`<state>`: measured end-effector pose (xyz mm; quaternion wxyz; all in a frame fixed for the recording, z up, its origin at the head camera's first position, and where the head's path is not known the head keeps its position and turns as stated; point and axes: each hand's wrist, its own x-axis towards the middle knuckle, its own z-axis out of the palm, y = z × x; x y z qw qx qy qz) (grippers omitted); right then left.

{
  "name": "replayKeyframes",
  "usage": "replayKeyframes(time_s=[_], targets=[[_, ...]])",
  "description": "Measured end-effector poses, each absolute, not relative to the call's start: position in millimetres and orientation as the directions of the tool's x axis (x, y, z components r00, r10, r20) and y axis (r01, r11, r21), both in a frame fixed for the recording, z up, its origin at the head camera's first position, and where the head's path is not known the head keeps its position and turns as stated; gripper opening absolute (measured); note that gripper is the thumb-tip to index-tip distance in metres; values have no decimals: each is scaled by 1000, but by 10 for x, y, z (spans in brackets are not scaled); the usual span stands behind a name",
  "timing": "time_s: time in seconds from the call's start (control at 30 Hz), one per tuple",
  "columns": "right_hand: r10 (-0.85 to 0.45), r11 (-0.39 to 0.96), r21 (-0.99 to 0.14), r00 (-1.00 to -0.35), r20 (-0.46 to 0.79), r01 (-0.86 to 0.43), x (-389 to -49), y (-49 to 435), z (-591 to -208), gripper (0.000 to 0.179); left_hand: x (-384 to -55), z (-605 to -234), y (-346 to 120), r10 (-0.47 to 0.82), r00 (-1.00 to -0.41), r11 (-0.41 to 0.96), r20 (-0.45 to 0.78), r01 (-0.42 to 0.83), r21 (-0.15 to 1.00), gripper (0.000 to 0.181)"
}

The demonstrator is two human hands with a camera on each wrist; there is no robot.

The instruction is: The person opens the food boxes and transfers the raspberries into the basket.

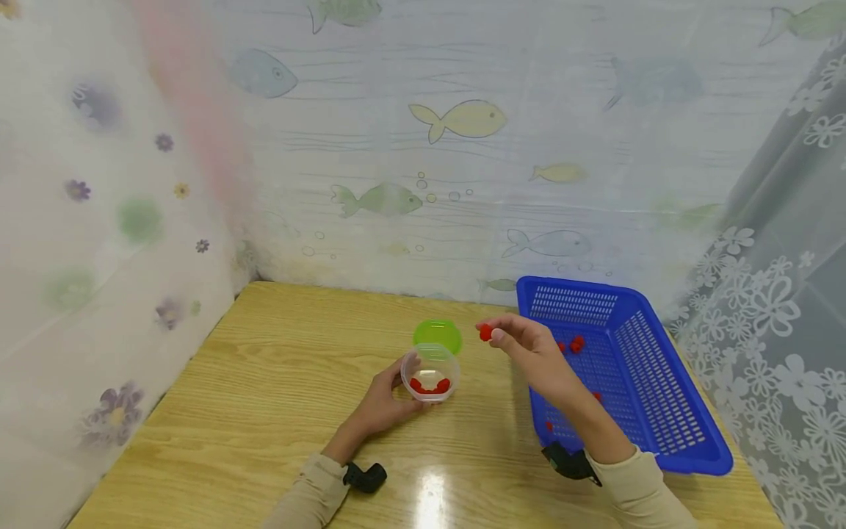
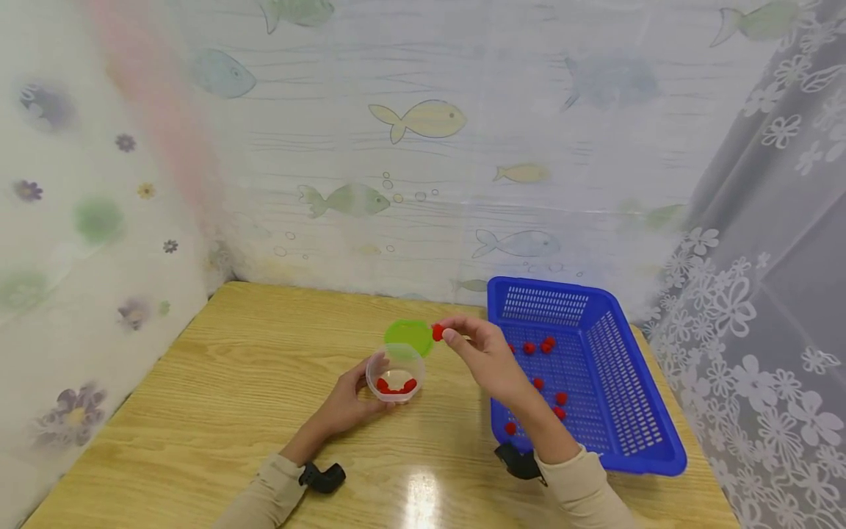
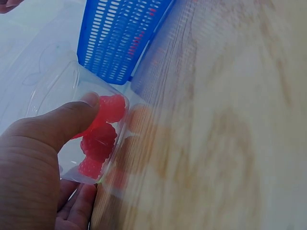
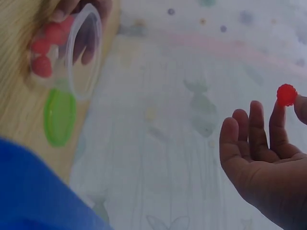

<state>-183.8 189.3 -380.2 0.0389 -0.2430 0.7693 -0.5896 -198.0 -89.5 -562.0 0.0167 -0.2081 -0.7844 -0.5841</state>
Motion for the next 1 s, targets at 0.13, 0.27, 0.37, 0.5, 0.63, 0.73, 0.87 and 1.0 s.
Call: replayKeyframes(time_s=[0.13, 0.27, 0.37, 0.5, 0.63, 0.73, 0.87, 1.0], targets=[[-392, 227, -913, -890, 232, -338, -1914, 2073, -3758, 30, -1982, -5630, -919, 313, -912, 219, 266, 341, 914, 86], [-348, 308, -894, -913, 211, -324, -1997, 2257, -3732, 34, -1975, -5615, -923, 319, -912, 230, 259, 339, 912, 87], [-325, 331, -892, -924, 199, -309, -2069, 2389, -3732, 36, -1978, -5612, -923, 322, -910, 235, 262, 345, 909, 87], [-305, 317, -903, -933, 192, -289, -2187, 2555, -3778, 38, -1985, -5617, -922, 320, -907, 232, 273, 354, 906, 88], [-289, 307, -913, -940, 180, -269, -2295, 2695, -3844, 42, -1985, -5624, -921, 321, -904, 229, 281, 362, 903, 88], [-280, 310, -914, -944, 174, -260, -2370, 2774, -3901, 44, -1980, -5627, -917, 321, -908, 237, 271, 354, 905, 87], [-260, 289, -922, -948, 183, -257, -2471, 2846, -3984, 43, -1970, -5621, -911, 318, -914, 246, 251, 336, 909, 89], [-243, 253, -929, -947, 209, -269, -2553, 2923, -4050, 40, -1966, -5613, -915, 318, -914, 244, 252, 336, 910, 90]])
